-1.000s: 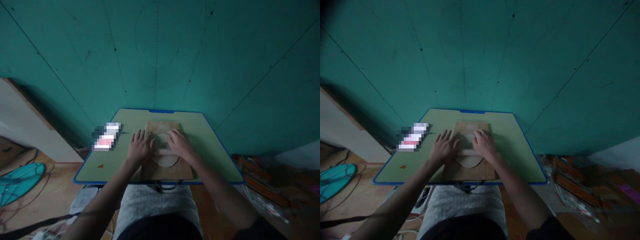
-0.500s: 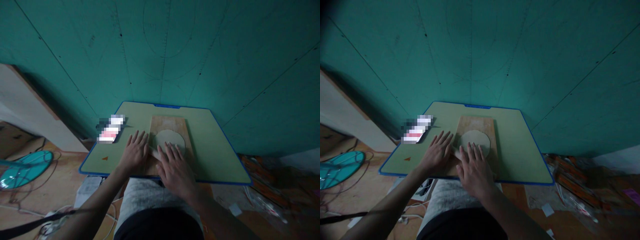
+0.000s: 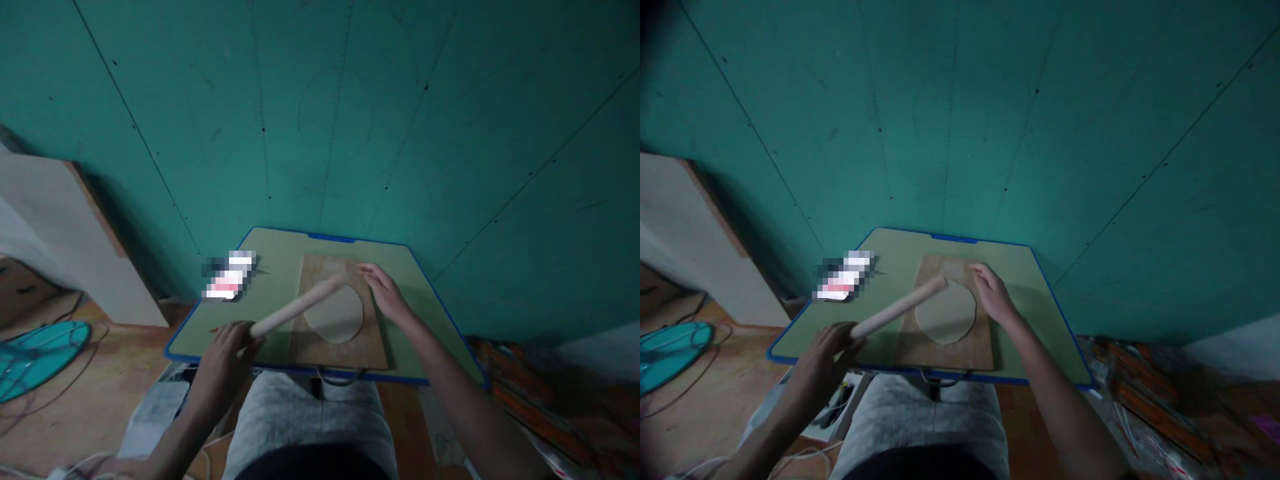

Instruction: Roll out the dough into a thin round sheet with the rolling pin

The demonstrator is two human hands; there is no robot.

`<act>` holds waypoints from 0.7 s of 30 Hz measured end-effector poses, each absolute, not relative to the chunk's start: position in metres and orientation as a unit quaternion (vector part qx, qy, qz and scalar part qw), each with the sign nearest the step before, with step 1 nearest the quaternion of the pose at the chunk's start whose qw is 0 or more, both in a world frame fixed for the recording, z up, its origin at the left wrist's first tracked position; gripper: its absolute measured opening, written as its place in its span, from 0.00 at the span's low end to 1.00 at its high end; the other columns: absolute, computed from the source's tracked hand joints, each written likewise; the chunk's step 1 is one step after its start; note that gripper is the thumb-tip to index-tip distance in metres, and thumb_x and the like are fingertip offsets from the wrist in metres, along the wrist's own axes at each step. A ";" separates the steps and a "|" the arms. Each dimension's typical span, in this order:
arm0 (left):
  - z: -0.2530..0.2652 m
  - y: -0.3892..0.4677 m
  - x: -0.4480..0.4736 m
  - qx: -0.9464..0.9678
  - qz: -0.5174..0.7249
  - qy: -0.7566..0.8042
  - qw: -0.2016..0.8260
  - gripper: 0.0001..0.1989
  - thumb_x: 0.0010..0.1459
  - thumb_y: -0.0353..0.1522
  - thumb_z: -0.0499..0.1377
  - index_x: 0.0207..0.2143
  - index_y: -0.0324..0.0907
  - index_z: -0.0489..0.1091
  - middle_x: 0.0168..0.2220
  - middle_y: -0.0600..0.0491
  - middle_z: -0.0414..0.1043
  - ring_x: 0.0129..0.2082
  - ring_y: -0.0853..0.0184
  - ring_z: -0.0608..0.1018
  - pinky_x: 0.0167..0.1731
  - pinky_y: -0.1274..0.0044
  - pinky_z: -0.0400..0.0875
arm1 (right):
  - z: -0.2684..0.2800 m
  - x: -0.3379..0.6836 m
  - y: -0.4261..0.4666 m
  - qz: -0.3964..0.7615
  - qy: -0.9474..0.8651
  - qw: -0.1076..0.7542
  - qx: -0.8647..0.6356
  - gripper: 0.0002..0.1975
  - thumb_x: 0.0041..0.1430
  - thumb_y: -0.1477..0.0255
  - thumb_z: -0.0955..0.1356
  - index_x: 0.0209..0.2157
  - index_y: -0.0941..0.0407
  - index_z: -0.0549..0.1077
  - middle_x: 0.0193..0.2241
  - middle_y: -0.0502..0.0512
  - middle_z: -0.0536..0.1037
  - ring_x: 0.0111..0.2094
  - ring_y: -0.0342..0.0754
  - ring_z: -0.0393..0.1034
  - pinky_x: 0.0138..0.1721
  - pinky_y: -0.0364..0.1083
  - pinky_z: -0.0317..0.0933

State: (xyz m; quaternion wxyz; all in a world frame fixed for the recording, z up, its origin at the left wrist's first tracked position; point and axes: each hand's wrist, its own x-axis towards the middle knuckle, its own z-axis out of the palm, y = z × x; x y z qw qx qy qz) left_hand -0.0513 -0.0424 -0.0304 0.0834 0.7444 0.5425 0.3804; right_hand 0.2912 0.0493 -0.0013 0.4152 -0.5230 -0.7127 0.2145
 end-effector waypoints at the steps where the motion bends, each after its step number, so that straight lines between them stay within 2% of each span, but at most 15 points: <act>1: -0.031 -0.044 -0.056 0.698 0.411 0.573 0.125 0.13 0.62 0.43 0.55 0.39 0.43 0.68 0.29 0.52 0.73 0.27 0.62 0.76 0.26 0.73 0.72 | -0.005 0.291 0.056 0.214 -0.720 0.400 -0.525 0.18 0.69 0.67 0.58 0.52 0.53 0.74 0.49 0.58 0.79 0.52 0.51 0.73 0.55 0.54 0.65; 3: -0.034 -0.048 -0.060 0.618 0.454 0.605 0.215 0.15 0.57 0.46 0.58 0.37 0.43 0.66 0.24 0.57 0.68 0.21 0.66 0.71 0.20 0.76 0.66 | -0.014 0.282 0.064 0.211 -0.741 0.377 -0.514 0.17 0.66 0.71 0.61 0.50 0.53 0.76 0.50 0.57 0.80 0.54 0.51 0.72 0.58 0.55 0.64; 5: -0.038 -0.051 -0.056 0.563 0.480 0.598 0.308 0.18 0.54 0.47 0.60 0.36 0.44 0.63 0.23 0.59 0.66 0.20 0.67 0.69 0.18 0.78 0.64 | -0.021 0.266 0.068 0.202 -0.769 0.351 -0.495 0.18 0.62 0.74 0.64 0.51 0.53 0.77 0.54 0.57 0.78 0.58 0.52 0.69 0.62 0.55 0.60; 8: -0.043 -0.054 -0.047 0.499 0.506 0.585 0.391 0.20 0.53 0.48 0.60 0.37 0.44 0.61 0.22 0.60 0.66 0.18 0.69 0.67 0.16 0.79 0.60 | -0.026 0.247 0.065 0.149 -0.832 0.258 -0.467 0.21 0.61 0.74 0.65 0.55 0.55 0.75 0.61 0.61 0.72 0.62 0.54 0.65 0.65 0.57 0.56; 10: -0.043 -0.055 -0.043 0.482 0.509 0.597 0.390 0.21 0.51 0.48 0.61 0.38 0.43 0.62 0.22 0.60 0.66 0.18 0.69 0.67 0.15 0.80 0.59 | -0.026 0.244 0.060 0.110 -0.858 0.202 -0.459 0.22 0.63 0.73 0.65 0.58 0.56 0.73 0.62 0.63 0.70 0.63 0.55 0.64 0.64 0.58 0.56; 16: -0.021 -0.059 -0.038 0.518 0.475 0.606 0.372 0.19 0.49 0.47 0.60 0.35 0.42 0.65 0.23 0.57 0.67 0.22 0.67 0.70 0.19 0.78 0.61 | -0.016 0.248 0.032 0.051 -0.833 0.147 -0.531 0.20 0.68 0.71 0.63 0.59 0.59 0.72 0.61 0.65 0.71 0.62 0.55 0.65 0.63 0.56 0.58; 21: -0.013 -0.062 -0.032 0.530 0.478 0.592 0.373 0.16 0.51 0.45 0.59 0.35 0.42 0.66 0.23 0.58 0.67 0.22 0.67 0.70 0.22 0.77 0.64 | -0.004 0.246 -0.022 0.012 -0.760 0.088 -0.644 0.23 0.68 0.65 0.63 0.59 0.62 0.70 0.59 0.71 0.71 0.61 0.63 0.66 0.55 0.58 0.66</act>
